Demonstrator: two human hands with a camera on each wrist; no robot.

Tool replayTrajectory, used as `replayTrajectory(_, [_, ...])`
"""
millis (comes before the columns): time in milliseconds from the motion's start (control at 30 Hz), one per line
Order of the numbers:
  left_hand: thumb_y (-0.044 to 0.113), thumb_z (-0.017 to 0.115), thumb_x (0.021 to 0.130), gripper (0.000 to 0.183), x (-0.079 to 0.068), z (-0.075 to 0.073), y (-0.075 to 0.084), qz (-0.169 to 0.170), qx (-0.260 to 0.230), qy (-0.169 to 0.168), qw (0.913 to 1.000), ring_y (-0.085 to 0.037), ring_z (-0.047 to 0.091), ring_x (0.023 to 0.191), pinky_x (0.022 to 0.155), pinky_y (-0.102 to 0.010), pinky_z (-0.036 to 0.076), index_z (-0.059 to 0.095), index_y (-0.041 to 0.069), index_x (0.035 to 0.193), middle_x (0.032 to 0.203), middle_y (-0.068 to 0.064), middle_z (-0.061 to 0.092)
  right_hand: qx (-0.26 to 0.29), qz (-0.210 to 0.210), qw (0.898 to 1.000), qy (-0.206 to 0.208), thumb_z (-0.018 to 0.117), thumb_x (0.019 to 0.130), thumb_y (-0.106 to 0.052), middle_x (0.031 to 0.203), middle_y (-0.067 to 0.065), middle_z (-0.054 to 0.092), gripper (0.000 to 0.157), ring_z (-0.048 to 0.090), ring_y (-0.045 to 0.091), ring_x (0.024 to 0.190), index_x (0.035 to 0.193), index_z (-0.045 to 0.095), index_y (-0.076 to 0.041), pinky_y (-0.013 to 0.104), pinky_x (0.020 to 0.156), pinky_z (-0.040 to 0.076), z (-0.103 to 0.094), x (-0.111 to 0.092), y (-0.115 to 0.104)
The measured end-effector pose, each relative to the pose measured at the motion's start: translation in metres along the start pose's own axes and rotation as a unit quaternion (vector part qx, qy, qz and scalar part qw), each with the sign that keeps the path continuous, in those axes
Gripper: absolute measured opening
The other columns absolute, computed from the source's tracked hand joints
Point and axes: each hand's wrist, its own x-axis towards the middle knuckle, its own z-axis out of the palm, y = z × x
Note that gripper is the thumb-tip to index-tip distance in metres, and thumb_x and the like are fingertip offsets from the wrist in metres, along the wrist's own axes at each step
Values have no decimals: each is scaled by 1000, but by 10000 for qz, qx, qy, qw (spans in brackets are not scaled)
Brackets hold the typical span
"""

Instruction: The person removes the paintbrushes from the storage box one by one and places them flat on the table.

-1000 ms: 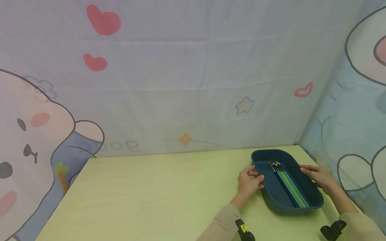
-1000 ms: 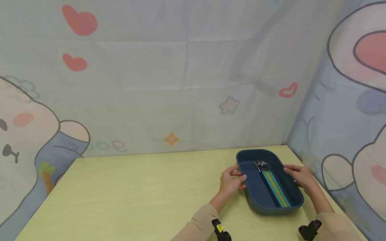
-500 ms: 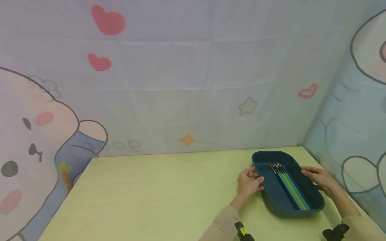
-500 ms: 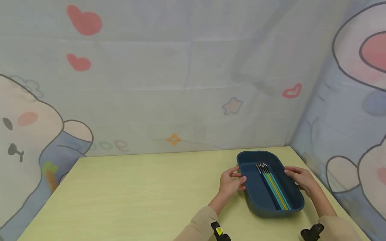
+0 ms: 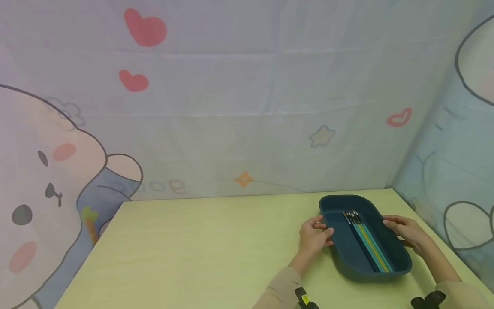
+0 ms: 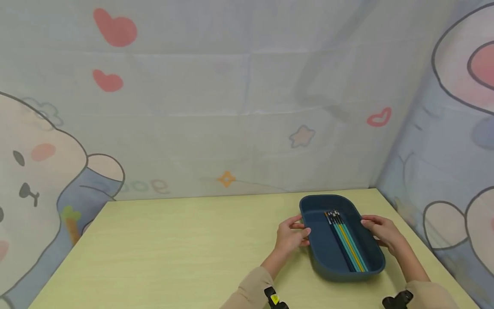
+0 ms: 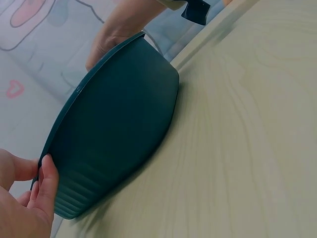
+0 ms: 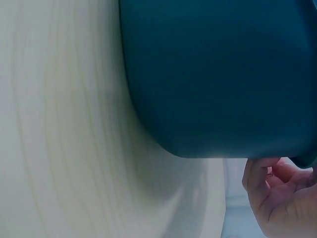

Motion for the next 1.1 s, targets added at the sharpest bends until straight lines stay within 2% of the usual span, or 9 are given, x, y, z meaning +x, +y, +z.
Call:
replayTrajectory(367, [-12, 70, 77, 46, -1, -13, 4, 14, 91, -4, 10000, -10, 56, 50, 49, -27, 58, 62, -2, 121, 87, -8, 60, -13, -50, 9999, -108, 38, 102, -38, 142, 38, 34, 66, 49, 46, 122, 143, 26, 13, 40, 83, 56, 10, -3, -8])
replayTrajectory(633, [-10, 69, 78, 47, -3, -27, 7, 64, 222, -90, 9997, -10, 57, 51, 49, -26, 58, 61, -3, 124, 90, -9, 60, 60, -96, 9999, -120, 40, 102, -38, 142, 37, 36, 67, 55, 37, 118, 144, 26, 12, 36, 82, 56, 21, -4, -15])
replayTrajectory(733, [-10, 69, 79, 47, -5, -33, 7, 81, 294, -139, 9994, -10, 56, 51, 49, -26, 58, 60, -3, 125, 91, -9, 61, 75, -94, 9998, -159, 40, 102, -38, 143, 37, 34, 67, 53, 40, 120, 144, 26, 11, 36, 82, 56, 25, -5, -17])
replayTrajectory(967, [-8, 69, 79, 47, -6, -44, 10, 148, 358, -166, 9991, -8, 57, 53, 51, -26, 59, 60, -3, 125, 92, -9, 62, 115, -89, 9996, -242, 37, 103, -38, 146, 38, 28, 66, 36, 53, 131, 145, 23, 12, 49, 91, 52, 34, -5, -23])
replayTrajectory(1033, [-8, 69, 79, 47, -7, -46, 10, 90, 338, -157, 9993, -8, 58, 54, 52, -26, 59, 60, -3, 125, 92, -10, 63, 115, -83, 9996, -236, 37, 103, -38, 146, 38, 28, 66, 36, 53, 131, 145, 23, 11, 50, 92, 52, 36, -5, -25])
replayTrajectory(1100, [-8, 69, 79, 48, -7, -49, 10, 73, 352, -163, 9992, -8, 58, 54, 52, -26, 59, 59, -3, 126, 93, -10, 63, 142, -93, 9996, -207, 38, 103, -37, 145, 37, 32, 66, 42, 50, 128, 144, 24, 12, 46, 89, 53, 38, -5, -26])
